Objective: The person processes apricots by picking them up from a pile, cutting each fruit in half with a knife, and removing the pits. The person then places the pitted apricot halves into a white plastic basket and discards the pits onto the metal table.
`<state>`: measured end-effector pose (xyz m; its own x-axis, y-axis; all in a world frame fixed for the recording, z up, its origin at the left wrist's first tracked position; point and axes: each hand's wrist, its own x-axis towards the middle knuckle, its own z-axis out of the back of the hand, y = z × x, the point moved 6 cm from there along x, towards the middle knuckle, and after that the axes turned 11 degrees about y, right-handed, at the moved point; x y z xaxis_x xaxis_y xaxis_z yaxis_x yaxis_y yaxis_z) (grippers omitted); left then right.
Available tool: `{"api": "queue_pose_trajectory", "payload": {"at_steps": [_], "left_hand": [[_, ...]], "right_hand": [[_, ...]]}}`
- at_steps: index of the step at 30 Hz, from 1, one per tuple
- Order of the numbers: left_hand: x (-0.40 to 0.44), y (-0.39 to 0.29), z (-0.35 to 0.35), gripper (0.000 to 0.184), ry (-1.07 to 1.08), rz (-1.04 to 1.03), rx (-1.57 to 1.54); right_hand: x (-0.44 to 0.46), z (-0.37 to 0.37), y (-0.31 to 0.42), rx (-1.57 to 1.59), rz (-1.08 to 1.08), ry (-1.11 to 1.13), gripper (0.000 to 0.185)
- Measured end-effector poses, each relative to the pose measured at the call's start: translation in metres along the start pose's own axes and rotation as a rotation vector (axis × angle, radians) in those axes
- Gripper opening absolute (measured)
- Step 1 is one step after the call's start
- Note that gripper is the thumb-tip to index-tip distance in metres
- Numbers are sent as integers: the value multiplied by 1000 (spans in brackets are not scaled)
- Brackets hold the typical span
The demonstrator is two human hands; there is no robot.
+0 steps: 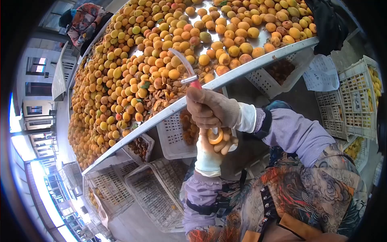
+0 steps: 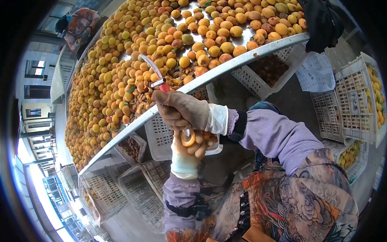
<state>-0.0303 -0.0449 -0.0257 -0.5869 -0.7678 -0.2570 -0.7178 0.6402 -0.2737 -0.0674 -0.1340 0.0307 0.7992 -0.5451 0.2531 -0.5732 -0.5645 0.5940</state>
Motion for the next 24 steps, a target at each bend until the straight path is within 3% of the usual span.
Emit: {"api": "queue_pose_trajectory", "payload": {"at_steps": [2, 6, 8, 9, 11, 13, 15, 17, 18, 19, 20, 24], "left_hand": [[-5, -5, 7, 52, -314, -77, 64], [-8, -3, 10, 50, -306, -97, 50], [-10, -1, 13, 50, -420, -71, 61], [-11, -1, 22, 50, -417, -74, 58], [-9, 1, 30, 49, -207, -19, 57], [-7, 3, 30, 48, -208, -5, 94], [-7, 7, 32, 48, -212, 20, 132], [-9, 3, 40, 50, -264, -64, 364], [-9, 2, 36, 50, -262, -50, 368], [-9, 4, 31, 48, -264, -21, 200], [-8, 6, 26, 46, -265, 5, 29], [-10, 8, 28, 48, -391, -2, 75]], "right_hand": [[0, -1, 4, -49, 19, -52, 51], [-5, -15, 13, -303, -62, -124, 46], [-5, -18, 13, -342, -97, -121, 37], [-4, -19, 12, -361, -116, -114, 33], [-3, -17, 5, -386, -135, -82, 27], [1, -23, 0, -589, -55, 29, 26], [-2, -21, -5, -580, -131, 30, 25], [-2, -13, -4, -498, -30, -14, 23], [-4, -6, -2, -331, -38, -64, 35], [-7, 1, -1, -164, -44, -111, 48], [-8, 2, -2, -204, -78, -145, 50], [-8, 5, -4, -111, -31, -163, 44]]}}
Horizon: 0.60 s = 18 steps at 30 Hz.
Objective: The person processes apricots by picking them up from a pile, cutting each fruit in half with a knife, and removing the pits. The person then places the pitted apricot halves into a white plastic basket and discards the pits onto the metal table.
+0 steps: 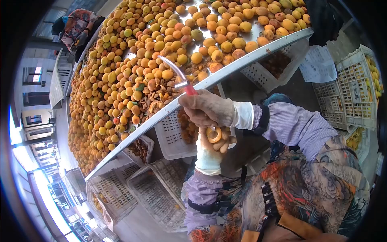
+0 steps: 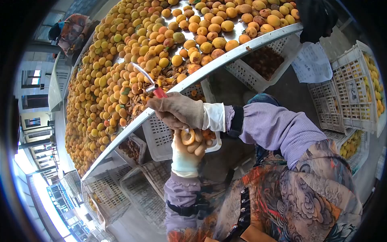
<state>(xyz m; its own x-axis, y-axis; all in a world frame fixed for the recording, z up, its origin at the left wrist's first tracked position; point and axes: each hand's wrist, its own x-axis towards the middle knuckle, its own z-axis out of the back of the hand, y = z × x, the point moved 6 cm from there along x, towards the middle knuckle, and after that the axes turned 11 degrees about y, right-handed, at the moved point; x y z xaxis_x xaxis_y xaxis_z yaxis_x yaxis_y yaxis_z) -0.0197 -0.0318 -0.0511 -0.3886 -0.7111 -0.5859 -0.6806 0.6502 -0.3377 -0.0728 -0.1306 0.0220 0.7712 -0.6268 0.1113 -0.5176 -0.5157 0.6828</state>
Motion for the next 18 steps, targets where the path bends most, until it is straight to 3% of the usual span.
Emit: {"api": "queue_pose_trajectory", "payload": {"at_steps": [3, 6, 9, 11, 12, 15, 18], "left_hand": [[4, -5, -5, 47, 135, -57, -34], [8, -17, -5, 46, 186, -158, 105], [11, -22, -6, 44, 91, -244, 147], [13, -19, 0, 43, -9, -259, 88], [13, -20, -6, 43, -9, -261, 85], [13, -25, -21, 41, 6, -314, 24], [17, -25, -16, 38, -46, -333, -43]], "right_hand": [[-3, -3, 4, -212, -65, -14, 41], [3, -7, 5, -224, 54, 15, 31], [4, 1, 11, -354, 42, -61, 26], [-2, 12, 13, -151, 41, -241, 27], [-4, 15, 15, -201, 38, -297, 29], [-9, 5, 32, -310, 200, -179, 28], [-9, 0, 39, -229, 287, -137, 24]]}}
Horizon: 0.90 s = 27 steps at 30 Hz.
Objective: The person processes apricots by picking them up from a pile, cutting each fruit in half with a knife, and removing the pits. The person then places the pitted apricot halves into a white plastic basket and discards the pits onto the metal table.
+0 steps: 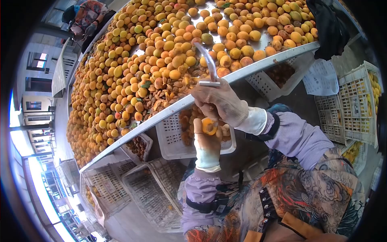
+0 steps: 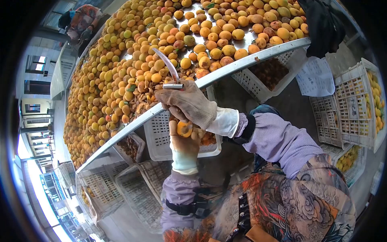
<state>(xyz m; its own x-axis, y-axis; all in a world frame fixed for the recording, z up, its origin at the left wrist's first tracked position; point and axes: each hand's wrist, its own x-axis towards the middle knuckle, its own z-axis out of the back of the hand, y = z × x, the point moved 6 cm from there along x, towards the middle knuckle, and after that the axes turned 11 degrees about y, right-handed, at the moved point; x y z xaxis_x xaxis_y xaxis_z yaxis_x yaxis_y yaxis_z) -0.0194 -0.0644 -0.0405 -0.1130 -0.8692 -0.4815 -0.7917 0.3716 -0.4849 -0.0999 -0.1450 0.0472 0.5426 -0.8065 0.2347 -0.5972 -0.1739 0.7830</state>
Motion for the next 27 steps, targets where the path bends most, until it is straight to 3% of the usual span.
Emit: {"api": "queue_pose_trajectory", "payload": {"at_steps": [3, 5, 6, 13, 15, 16, 19, 20, 22, 26, 27], "left_hand": [[-3, 1, -8, 36, 111, 92, -12], [-3, 3, -23, 35, 378, 134, 66], [-5, 8, -11, 35, 101, 150, 103], [-1, 17, 6, 33, 60, 160, 14], [-2, 18, 15, 47, -138, 73, 36], [-4, 18, 12, 44, -108, 75, 61], [-8, 14, 4, 41, -100, 147, -6], [-7, 13, 11, 41, -101, 144, -10], [-4, 14, 20, 29, -48, 175, -91], [-7, 19, 30, 32, -156, 151, 19], [0, 26, 42, 35, -44, 126, -2]], "right_hand": [[-1, 1, 6, 42, 51, 20, 21], [-2, -2, 9, 24, 51, 62, 20], [-4, -4, 10, -31, 59, 69, 19], [-7, -22, 15, -191, -38, 68, 23], [-9, -22, 0, -285, -77, 113, 26], [-6, -16, -4, -373, 45, 112, 25], [-7, -16, 3, -242, 76, -15, 24], [-6, -22, 11, -299, 188, 20, 23], [-6, -22, 9, -325, 158, 14, 24], [-7, -27, 1, -294, 9, 62, 26], [-8, -27, -4, -294, 9, 61, 26]]}}
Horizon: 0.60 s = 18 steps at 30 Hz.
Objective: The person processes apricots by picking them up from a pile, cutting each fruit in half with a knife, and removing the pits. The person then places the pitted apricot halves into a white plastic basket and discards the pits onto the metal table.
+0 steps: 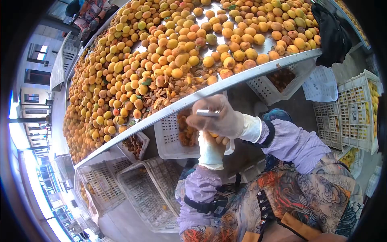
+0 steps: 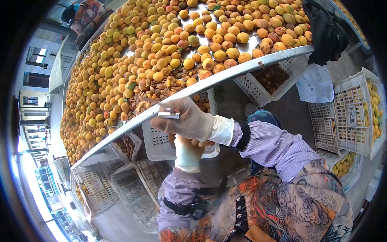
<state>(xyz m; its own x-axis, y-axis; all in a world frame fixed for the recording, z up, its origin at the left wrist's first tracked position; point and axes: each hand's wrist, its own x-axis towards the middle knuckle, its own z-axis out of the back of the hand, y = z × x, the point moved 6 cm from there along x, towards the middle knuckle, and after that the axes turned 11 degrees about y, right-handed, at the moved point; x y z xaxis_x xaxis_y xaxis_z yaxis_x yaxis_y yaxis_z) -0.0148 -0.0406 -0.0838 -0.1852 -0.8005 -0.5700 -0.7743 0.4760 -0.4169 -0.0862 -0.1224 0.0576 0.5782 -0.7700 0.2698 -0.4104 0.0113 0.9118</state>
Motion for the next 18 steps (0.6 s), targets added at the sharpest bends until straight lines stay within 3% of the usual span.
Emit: {"api": "queue_pose_trajectory", "payload": {"at_steps": [1, 3, 8, 10, 11, 12, 13, 14, 16, 17, 18], "left_hand": [[10, 1, -5, 41, 128, -23, -20], [7, -3, -3, 40, 87, -23, 13], [-6, -6, -10, 38, -70, 11, 97], [-4, -3, -11, 36, 15, 30, 129], [-1, 0, -6, 36, 17, 31, 131], [5, 5, 2, 43, 18, -5, -66], [9, 8, 12, 50, 18, -38, -262], [13, 7, 25, 50, 15, -34, -258], [14, -2, 13, 45, 260, 57, -157], [13, 1, 11, 45, 261, 59, -158], [2, -5, -12, 44, 34, 34, -15]], "right_hand": [[1, 0, -6, -48, 29, 69, 27], [3, -8, -8, -201, 59, 197, 24], [8, 5, -20, -44, 139, 21, 17], [5, -3, -31, 52, -145, 103, 19], [4, -13, -31, -88, -106, 208, 21], [3, -19, -29, -337, 2, 312, 25], [3, -18, -29, -283, 3, 264, 27], [3, -18, -29, -228, 2, 219, 28], [5, -11, -23, -208, -12, 147, 28], [7, -4, -22, -190, -24, 81, 27], [11, -1, -21, -191, -25, 81, 27]]}}
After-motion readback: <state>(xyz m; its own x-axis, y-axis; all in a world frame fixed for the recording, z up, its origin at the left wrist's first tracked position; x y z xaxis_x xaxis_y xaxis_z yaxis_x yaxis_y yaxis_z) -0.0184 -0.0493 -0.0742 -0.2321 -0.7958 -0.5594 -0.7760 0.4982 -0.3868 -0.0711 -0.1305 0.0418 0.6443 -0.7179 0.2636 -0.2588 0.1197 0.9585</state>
